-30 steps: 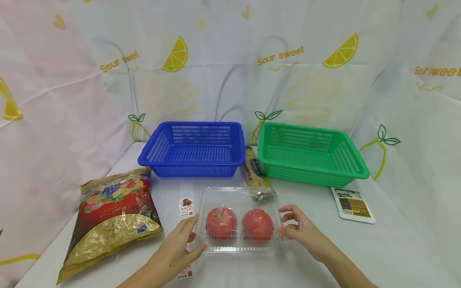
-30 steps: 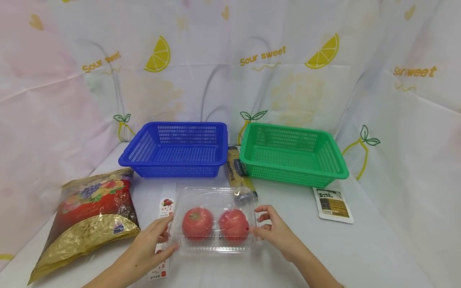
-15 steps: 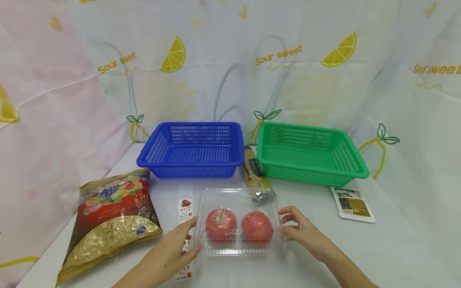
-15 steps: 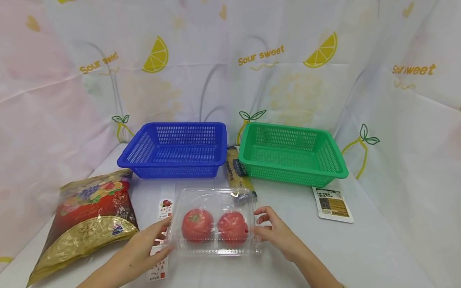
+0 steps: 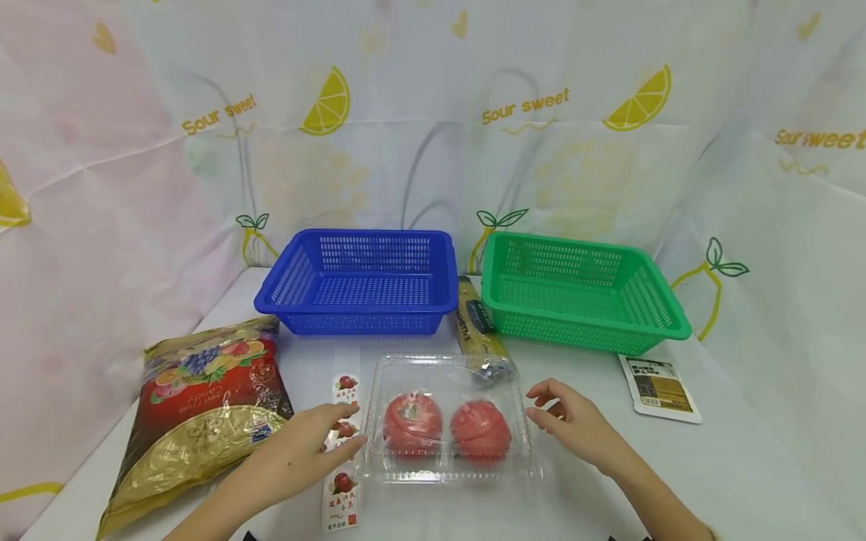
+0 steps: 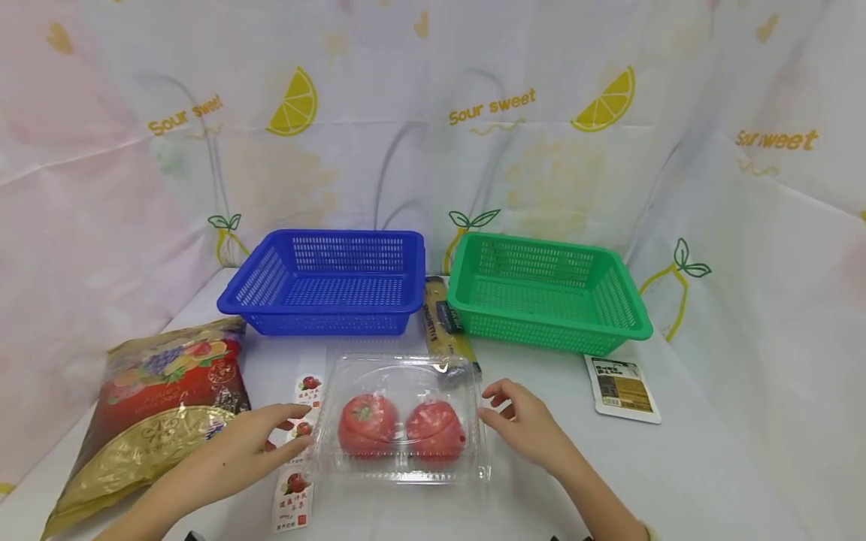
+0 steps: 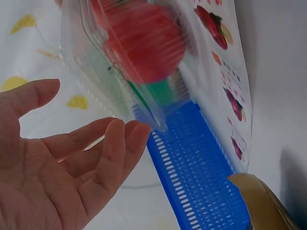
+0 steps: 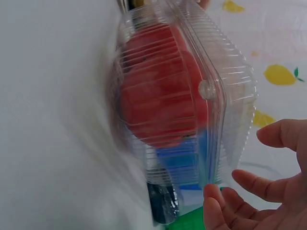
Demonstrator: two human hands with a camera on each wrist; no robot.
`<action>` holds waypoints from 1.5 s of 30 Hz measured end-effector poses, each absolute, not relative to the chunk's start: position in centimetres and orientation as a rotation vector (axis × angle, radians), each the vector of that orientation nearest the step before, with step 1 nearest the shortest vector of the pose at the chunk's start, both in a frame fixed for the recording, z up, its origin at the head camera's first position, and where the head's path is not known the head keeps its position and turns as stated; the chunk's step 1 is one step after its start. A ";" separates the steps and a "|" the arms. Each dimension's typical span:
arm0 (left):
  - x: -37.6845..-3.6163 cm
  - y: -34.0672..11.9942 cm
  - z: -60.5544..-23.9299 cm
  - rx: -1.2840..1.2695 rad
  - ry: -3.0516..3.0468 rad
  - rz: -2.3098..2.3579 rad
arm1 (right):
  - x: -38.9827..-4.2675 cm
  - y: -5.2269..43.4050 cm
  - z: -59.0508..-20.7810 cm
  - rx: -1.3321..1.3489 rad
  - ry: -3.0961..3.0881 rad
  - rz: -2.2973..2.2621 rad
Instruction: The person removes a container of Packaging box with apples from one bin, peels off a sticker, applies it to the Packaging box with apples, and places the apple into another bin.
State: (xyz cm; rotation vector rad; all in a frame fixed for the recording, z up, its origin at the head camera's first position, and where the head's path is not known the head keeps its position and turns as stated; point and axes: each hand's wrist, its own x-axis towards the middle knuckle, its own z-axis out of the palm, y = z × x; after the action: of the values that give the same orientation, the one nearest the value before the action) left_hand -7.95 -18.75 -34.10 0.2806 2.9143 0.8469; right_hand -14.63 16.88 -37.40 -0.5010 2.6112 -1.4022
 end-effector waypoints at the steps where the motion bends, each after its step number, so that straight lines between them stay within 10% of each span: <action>1: -8.3 -19.0 -34.0 0.274 2.907 0.865 | -14.7 16.9 -37.2 -0.505 2.662 -1.380; 45: -17.9 -20.1 -37.4 0.023 2.862 0.064 | -14.7 6.9 -30.4 -1.442 3.015 -0.672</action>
State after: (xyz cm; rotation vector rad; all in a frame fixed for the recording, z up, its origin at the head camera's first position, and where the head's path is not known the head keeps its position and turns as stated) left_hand -17.90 -20.09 -37.37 0.0229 2.8615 0.0636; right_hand -14.66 6.93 -30.44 -1.4415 3.0153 -0.6724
